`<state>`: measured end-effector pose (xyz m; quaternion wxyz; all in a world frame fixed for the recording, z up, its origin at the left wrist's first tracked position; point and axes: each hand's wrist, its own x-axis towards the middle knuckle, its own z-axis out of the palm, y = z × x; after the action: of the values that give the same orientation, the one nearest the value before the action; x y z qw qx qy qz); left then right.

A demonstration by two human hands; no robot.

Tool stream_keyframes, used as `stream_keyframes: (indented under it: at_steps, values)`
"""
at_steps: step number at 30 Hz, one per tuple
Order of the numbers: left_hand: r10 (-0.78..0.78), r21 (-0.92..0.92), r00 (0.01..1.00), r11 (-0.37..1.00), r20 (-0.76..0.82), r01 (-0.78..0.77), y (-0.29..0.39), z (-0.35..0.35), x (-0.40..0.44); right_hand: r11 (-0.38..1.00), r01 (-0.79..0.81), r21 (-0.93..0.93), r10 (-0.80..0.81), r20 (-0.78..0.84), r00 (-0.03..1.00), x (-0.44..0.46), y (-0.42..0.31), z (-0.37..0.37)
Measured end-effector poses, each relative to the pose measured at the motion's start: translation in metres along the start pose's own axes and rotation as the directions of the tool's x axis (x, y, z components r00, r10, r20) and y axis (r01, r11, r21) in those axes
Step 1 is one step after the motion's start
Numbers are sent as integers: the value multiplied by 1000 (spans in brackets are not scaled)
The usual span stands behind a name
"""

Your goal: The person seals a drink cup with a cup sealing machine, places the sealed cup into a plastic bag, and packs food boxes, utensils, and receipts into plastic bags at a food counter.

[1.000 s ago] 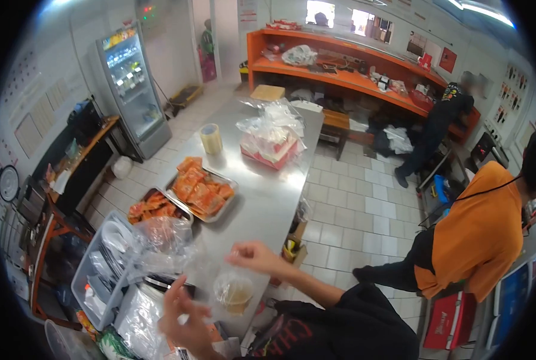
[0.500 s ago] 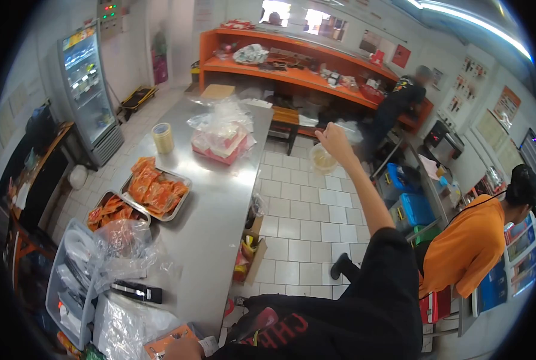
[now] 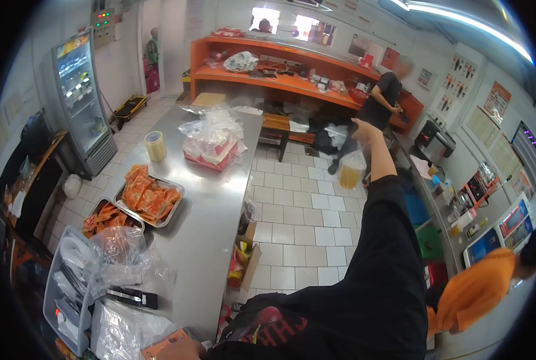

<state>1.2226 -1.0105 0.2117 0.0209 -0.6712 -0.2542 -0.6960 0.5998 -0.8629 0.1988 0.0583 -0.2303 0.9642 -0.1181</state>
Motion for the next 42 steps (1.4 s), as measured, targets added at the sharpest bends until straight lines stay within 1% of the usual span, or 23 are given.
stream_keyframes:
  at_steps: [4, 10, 12, 14, 15, 17, 19, 20, 21, 22, 23, 24, 25, 26, 28, 29, 30, 33, 34, 35, 36, 39, 42]
  values:
    - [-32, 246, 998, 969, 49, 19, 6, 6, -5, 1000, -14, -8, 15, 56, 998, 1, -6, 1]
    - [-118, 456, 993, 884, -1, 106, 6, 8, -20, 991, -98, 90, 93, 58, 994, 12, -18, -6]
    - [-202, 497, 979, 848, -23, 186, 10, 6, -29, 993, -60, 104, 54, 62, 997, 10, -24, -9]
    - [-401, 434, 904, 795, -146, 423, 14, 4, -36, 981, -143, 135, 141, 23, 990, 7, -40, -8]
    - [-494, 393, 845, 749, -207, 534, 16, 4, -39, 983, -130, 129, 128, 29, 991, 7, -50, -8]
    - [-594, 221, 663, 646, -456, 731, 20, 5, -46, 996, -39, 76, 9, 359, 933, 11, -81, -11]
    - [-532, 30, 334, 499, -778, 866, 10, 10, -59, 902, 369, -226, -225, 483, 846, -50, -151, -4]
    - [-404, 5, 171, 380, -899, 925, 2, 7, -64, 825, 526, -207, -320, 595, 737, -86, -183, 1]
    - [-246, -55, 10, 257, -969, 965, -7, 1, -70, 338, 905, -259, -761, 491, 424, -78, -169, 31]
    - [-12, 23, 26, 229, -1000, 973, -19, -8, -81, 572, 782, -246, -533, 614, 583, -160, -219, 18]
    - [214, 90, 51, 181, -976, 979, -29, -15, -88, 685, 686, -246, -398, 662, 635, -229, -258, 8]
    - [359, 114, 78, 81, -930, 990, -32, -17, -82, 557, 822, -121, -594, 633, 496, -258, -258, 16]
    - [491, 118, 113, -22, -864, 993, -31, -20, -76, 338, 937, -88, -755, 569, 326, -293, -266, 16]
    - [495, 95, 93, -20, -864, 995, -27, -19, -68, 93, 993, -70, -863, 492, 115, -324, -276, 15]
    - [534, 333, 512, -399, -672, 854, -14, -6, -51, -41, 990, 133, -838, 536, -106, -361, -293, 21]
    - [471, 392, 628, -508, -620, 767, -8, 7, -54, -67, 983, 169, -843, 518, -146, -375, -304, 26]
    - [480, 341, 607, -532, -633, 775, -5, 25, -51, -129, 948, 291, -856, 450, -254, -388, -317, 30]
    - [687, -99, 596, -685, -416, 722, -6, 104, -29, -260, 688, 678, -831, 205, -517, -422, -363, 41]
    - [727, -94, 561, -640, -395, 763, -4, 130, -22, -388, 593, 705, -794, 71, -604, -438, -376, 45]
    - [850, -108, 393, -453, -349, 885, -10, 152, -14, -503, 481, 718, -737, -65, -673, -457, -390, 48]
    - [935, -94, 212, -248, -286, 964, -17, 172, -7, -526, 405, 748, -682, -86, -726, -474, -405, 53]
    - [996, -201, -6, -11, -85, 980, -16, 221, 10, -386, 236, 892, -478, 25, -878, -527, -449, 63]
    - [991, -199, -102, 117, 83, 973, -27, 266, 12, -325, 201, 924, -331, 88, -940, -574, -476, 83]
